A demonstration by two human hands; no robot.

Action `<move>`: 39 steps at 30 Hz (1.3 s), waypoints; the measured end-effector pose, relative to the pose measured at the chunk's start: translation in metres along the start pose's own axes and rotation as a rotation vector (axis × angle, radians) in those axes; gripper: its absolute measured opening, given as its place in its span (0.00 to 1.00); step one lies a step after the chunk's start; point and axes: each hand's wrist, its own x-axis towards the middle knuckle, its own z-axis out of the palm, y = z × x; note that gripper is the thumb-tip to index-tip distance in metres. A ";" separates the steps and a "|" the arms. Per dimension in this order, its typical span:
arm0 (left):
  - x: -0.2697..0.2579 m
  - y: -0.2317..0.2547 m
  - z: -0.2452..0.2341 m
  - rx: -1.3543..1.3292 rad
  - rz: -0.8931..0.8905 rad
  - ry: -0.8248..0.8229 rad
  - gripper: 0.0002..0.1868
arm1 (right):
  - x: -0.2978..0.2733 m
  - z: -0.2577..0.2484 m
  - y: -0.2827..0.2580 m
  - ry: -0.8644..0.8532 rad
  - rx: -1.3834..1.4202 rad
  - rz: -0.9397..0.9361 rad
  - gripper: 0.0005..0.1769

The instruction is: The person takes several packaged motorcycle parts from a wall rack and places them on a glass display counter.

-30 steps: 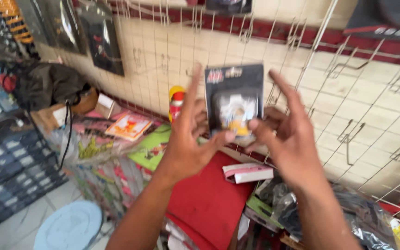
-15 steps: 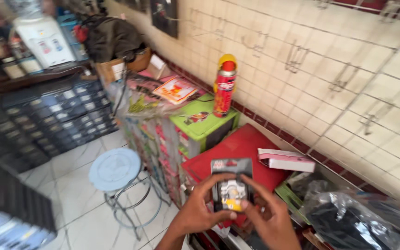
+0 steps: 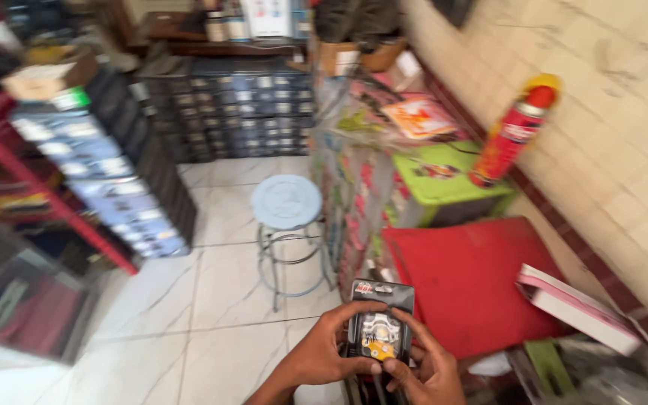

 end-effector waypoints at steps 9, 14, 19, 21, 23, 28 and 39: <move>-0.050 0.011 -0.042 0.265 -0.019 0.256 0.42 | 0.048 0.054 0.005 -0.247 -0.136 0.093 0.45; -0.076 0.024 -0.083 0.286 0.029 0.399 0.40 | 0.085 0.106 0.002 -0.352 -0.117 0.094 0.45; -0.111 0.035 -0.128 0.327 0.103 0.550 0.38 | 0.123 0.173 0.013 -0.560 -0.048 0.047 0.47; -0.128 0.041 -0.143 0.406 0.154 0.615 0.37 | 0.132 0.198 0.013 -0.609 -0.061 0.000 0.45; -0.146 0.047 -0.150 0.456 0.160 0.707 0.37 | 0.138 0.223 0.012 -0.660 -0.042 -0.040 0.42; -0.196 0.058 -0.167 0.463 0.196 0.960 0.40 | 0.152 0.298 0.012 -0.840 0.016 -0.061 0.40; -0.260 0.038 -0.144 0.234 0.193 1.476 0.38 | 0.154 0.408 0.004 -1.340 -0.168 0.114 0.36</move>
